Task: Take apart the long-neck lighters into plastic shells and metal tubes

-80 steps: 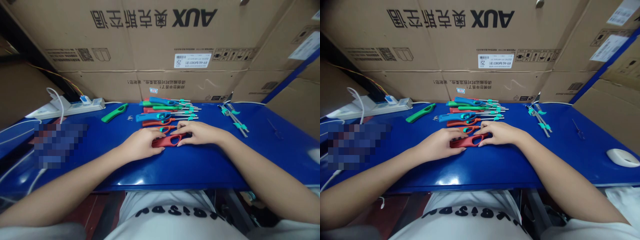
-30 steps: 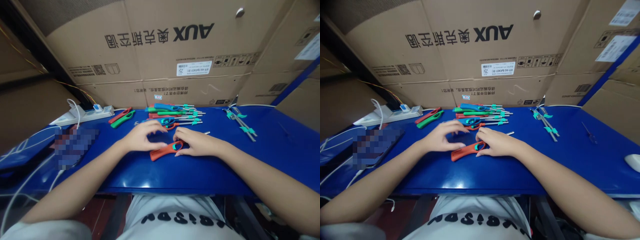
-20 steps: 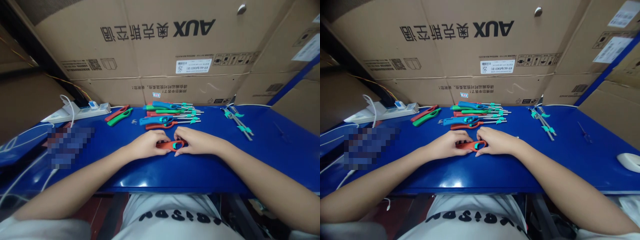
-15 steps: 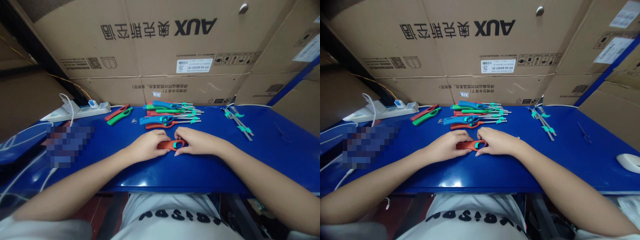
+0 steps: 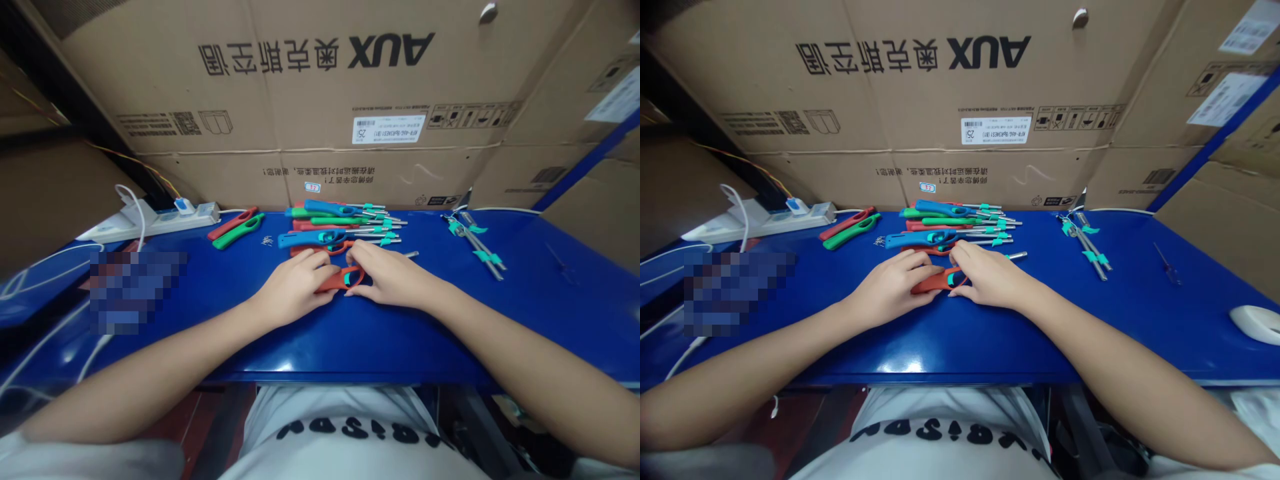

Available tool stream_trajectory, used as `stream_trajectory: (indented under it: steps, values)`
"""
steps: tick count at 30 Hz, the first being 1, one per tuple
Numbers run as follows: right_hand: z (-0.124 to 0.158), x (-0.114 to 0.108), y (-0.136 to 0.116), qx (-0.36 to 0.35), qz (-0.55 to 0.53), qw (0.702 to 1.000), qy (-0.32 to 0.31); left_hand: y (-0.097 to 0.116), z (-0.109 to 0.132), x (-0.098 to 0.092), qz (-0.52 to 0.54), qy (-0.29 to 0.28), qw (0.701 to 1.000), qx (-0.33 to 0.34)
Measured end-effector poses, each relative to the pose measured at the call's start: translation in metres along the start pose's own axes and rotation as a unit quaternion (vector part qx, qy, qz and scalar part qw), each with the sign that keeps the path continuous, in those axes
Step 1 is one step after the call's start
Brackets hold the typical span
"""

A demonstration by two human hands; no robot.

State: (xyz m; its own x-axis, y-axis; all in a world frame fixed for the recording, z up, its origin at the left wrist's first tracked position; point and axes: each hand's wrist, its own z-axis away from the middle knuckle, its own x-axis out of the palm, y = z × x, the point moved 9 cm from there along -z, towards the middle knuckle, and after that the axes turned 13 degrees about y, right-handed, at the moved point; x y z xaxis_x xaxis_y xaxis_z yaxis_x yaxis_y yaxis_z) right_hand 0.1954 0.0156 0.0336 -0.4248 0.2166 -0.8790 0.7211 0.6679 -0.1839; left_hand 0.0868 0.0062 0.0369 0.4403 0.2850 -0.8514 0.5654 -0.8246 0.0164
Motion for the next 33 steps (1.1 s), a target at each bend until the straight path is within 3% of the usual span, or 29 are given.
stream_trajectory:
  steps: [6, 13, 25, 33]
  values:
    - [-0.002, -0.002, -0.005, -0.037, 0.074, 0.997, 0.007, 0.004, 0.001, 0.002, -0.036, 0.006, 0.999, 0.025]
    - [-0.001, 0.0, -0.01, -0.034, 0.083, 0.995, -0.036, 0.007, 0.002, 0.007, -0.056, -0.025, 0.998, 0.02]
    - [0.01, 0.016, 0.001, 0.025, 0.056, 0.991, -0.121, -0.004, 0.001, 0.021, 0.093, -0.049, 0.993, -0.047]
    - [0.008, 0.01, 0.003, 0.032, 0.044, 0.992, -0.114, -0.006, 0.001, 0.022, 0.113, -0.041, 0.991, -0.051]
